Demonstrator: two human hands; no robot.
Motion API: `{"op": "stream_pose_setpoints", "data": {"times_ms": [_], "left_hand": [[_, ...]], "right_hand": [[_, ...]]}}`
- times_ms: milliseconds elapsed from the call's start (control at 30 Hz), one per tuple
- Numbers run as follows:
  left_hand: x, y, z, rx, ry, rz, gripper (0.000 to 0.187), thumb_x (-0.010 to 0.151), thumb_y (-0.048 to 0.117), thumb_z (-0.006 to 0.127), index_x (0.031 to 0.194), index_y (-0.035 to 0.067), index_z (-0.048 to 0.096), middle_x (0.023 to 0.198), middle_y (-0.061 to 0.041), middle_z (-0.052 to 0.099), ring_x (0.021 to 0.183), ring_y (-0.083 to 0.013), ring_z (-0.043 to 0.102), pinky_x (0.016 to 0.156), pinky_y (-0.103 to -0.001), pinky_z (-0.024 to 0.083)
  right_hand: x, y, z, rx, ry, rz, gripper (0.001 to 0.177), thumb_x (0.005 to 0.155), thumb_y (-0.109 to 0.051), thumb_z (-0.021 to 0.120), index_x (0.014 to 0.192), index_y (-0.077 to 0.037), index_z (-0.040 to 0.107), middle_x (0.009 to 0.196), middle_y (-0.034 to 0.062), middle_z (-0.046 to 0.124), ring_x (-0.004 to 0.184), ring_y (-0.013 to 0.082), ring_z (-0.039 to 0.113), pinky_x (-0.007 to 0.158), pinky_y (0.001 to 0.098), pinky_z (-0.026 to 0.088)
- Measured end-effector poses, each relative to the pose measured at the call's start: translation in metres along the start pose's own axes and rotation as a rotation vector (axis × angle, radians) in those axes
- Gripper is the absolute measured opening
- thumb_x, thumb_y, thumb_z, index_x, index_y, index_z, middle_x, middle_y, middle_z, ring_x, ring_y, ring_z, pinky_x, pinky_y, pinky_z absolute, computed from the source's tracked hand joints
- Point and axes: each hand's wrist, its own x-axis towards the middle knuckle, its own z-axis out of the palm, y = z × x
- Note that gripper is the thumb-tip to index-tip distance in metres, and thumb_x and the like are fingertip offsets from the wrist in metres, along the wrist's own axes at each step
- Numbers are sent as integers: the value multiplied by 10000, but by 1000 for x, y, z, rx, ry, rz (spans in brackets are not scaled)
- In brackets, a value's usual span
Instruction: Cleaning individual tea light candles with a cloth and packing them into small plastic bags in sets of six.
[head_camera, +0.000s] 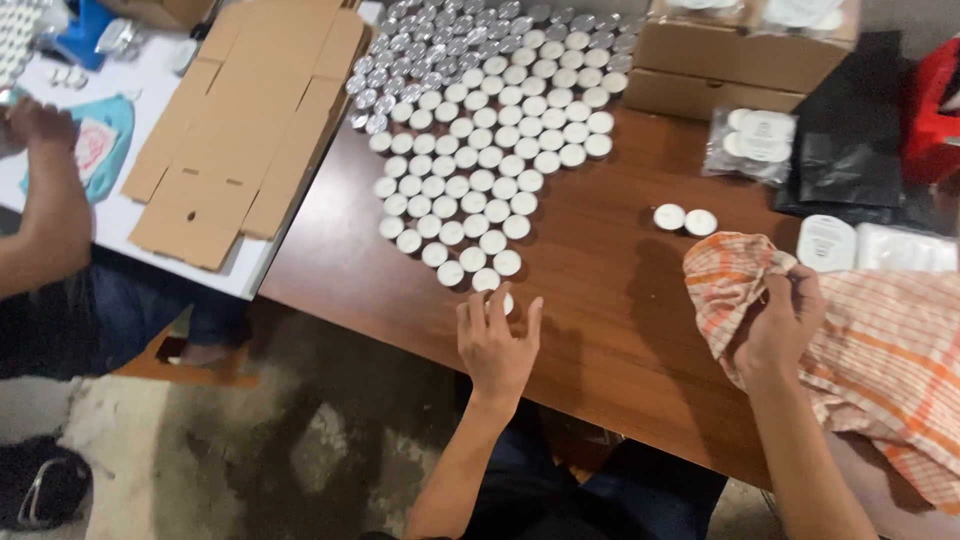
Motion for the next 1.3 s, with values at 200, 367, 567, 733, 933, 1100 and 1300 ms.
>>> {"op": "stream_pose_setpoints", "data": {"times_ms": [200, 367, 567, 733, 933, 1100, 1300], "left_hand": [[-25, -23, 7, 136, -128, -196, 592, 817, 524, 837, 1061, 28, 627, 953, -95, 597, 847, -261, 580, 738, -366, 550], [-25, -23, 10, 128, -125, -226, 491, 864, 455, 805, 1040, 33, 625, 938, -90, 568, 809, -254, 563, 682, -361, 528], [-13, -3, -1, -190, -146, -240, 349, 917, 272, 749, 1155, 37, 650, 1026, -110, 587, 929, -289, 577, 783, -428, 543], [18, 37, 14, -564, -186, -164, 435, 750, 285, 895, 1123, 131, 734, 983, -82, 624, 935, -289, 667, 797, -387, 591], [48, 83, 67, -1110, -504, -181, 444, 712, 257, 933, 1107, 139, 770, 890, -40, 679, 775, -151, 706, 728, -260, 619], [61, 109, 94, -1180, -540, 54, 457, 705, 264, 926, 1104, 107, 768, 886, -105, 703, 781, -215, 723, 663, -287, 608], [55, 110, 123, -1101, -478, 240, 414, 780, 289, 882, 1136, 116, 759, 909, -62, 701, 865, -228, 666, 787, -323, 562]], "right_hand": [[-4, -4, 1, -38, 21, -36, 193, 1095, -72, 544, 959, -204, 507, 907, -80, 555, 871, 37, 535, 793, 202, 485], [0, 3, -2, -36, 17, -51, 194, 1083, -78, 567, 956, -215, 516, 929, -80, 571, 895, 43, 550, 802, 205, 501], [11, 20, -8, 20, -73, -86, 165, 1006, -51, 566, 951, -206, 553, 941, -63, 609, 890, 42, 558, 840, 182, 469], [-64, -46, 45, -30, -191, -59, 140, 955, -60, 551, 985, -194, 580, 925, -57, 551, 902, 63, 532, 893, 223, 448], [-47, -22, 29, 80, -328, 25, 142, 953, 3, 625, 1041, -96, 676, 977, 33, 686, 927, 118, 650, 857, 263, 518], [-56, -61, 34, 52, -466, 80, 334, 994, -32, 573, 1315, -72, 657, 1219, 115, 691, 1137, 173, 610, 1038, 377, 472], [1, 5, 8, 367, -459, 201, 106, 1050, -90, 551, 1136, -62, 607, 857, 127, 662, 788, 222, 708, 744, 367, 603]]}}
